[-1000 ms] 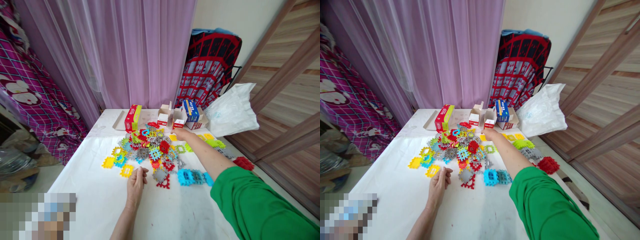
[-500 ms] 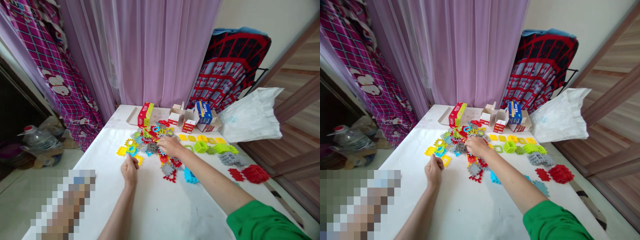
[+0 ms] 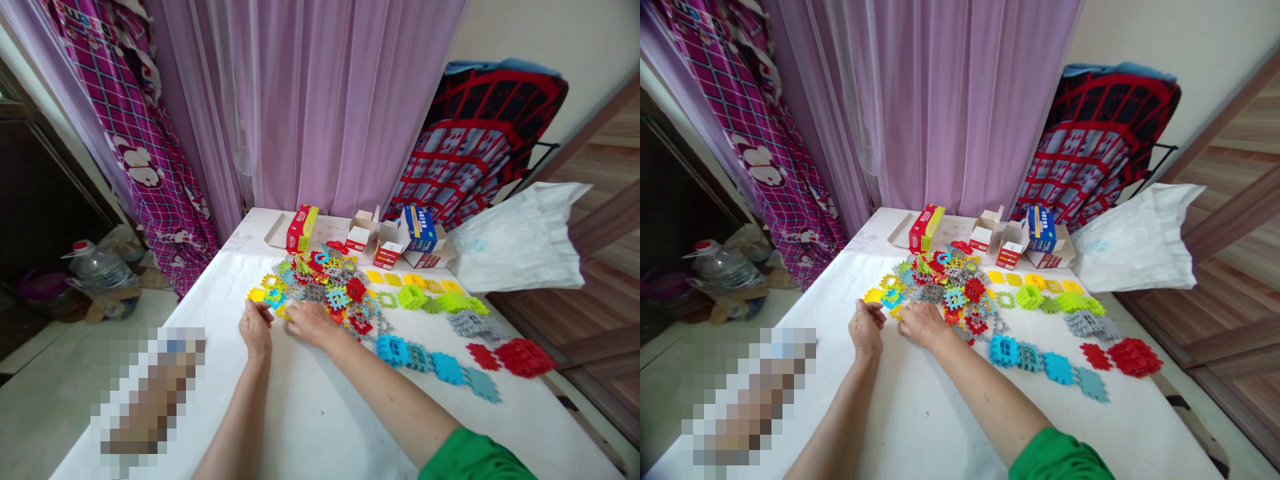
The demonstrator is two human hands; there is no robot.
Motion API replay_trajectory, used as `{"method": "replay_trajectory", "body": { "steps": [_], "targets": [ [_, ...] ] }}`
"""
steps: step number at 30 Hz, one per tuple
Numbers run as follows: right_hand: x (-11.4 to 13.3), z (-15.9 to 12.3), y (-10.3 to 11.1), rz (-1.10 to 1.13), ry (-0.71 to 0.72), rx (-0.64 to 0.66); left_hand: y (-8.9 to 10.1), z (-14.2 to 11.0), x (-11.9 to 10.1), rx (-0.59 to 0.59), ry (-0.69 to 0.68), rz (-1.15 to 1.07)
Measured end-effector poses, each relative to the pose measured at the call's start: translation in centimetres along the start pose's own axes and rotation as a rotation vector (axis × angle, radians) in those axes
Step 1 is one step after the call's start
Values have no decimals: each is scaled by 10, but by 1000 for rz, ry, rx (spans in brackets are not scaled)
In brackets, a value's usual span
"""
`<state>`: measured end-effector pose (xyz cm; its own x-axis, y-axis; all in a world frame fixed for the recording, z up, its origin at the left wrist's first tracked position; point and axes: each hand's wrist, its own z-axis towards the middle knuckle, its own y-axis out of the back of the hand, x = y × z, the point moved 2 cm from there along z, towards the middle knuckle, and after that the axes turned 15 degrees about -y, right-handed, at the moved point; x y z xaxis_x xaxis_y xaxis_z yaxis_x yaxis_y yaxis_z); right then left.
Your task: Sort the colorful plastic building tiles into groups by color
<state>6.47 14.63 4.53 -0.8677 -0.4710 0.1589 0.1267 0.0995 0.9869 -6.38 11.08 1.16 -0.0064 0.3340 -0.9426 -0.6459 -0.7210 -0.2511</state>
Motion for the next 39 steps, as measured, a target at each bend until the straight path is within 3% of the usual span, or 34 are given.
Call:
{"method": "replay_trajectory", "body": {
  "steps": [4,8,10,13,17,21,25,28,31,39],
  "targets": [
    [-25,2,7,431,-266,29,-5,-1,6,105,-2,37],
    [-46,-6,6,1073,-542,152,-17,-10,7,360,40,70],
    [-51,-13,5,1289,-611,157,-22,-17,5,486,86,63],
    [-54,-23,3,1419,-640,143,-28,-25,1,622,150,36],
    [-56,-32,0,1270,-604,132,-30,-28,0,652,147,-9],
    [-60,-41,7,826,-473,63,-29,-26,2,666,147,-10],
    [-56,-53,30,294,-206,-132,-29,-26,2,720,145,7],
    [-48,-58,41,19,35,-145,-30,-27,3,789,150,17],
    [-42,-57,42,-85,89,-130,-32,-26,2,838,145,24],
    [-49,-54,40,-67,23,-126,-31,-28,-6,855,154,36]
  ]
}}
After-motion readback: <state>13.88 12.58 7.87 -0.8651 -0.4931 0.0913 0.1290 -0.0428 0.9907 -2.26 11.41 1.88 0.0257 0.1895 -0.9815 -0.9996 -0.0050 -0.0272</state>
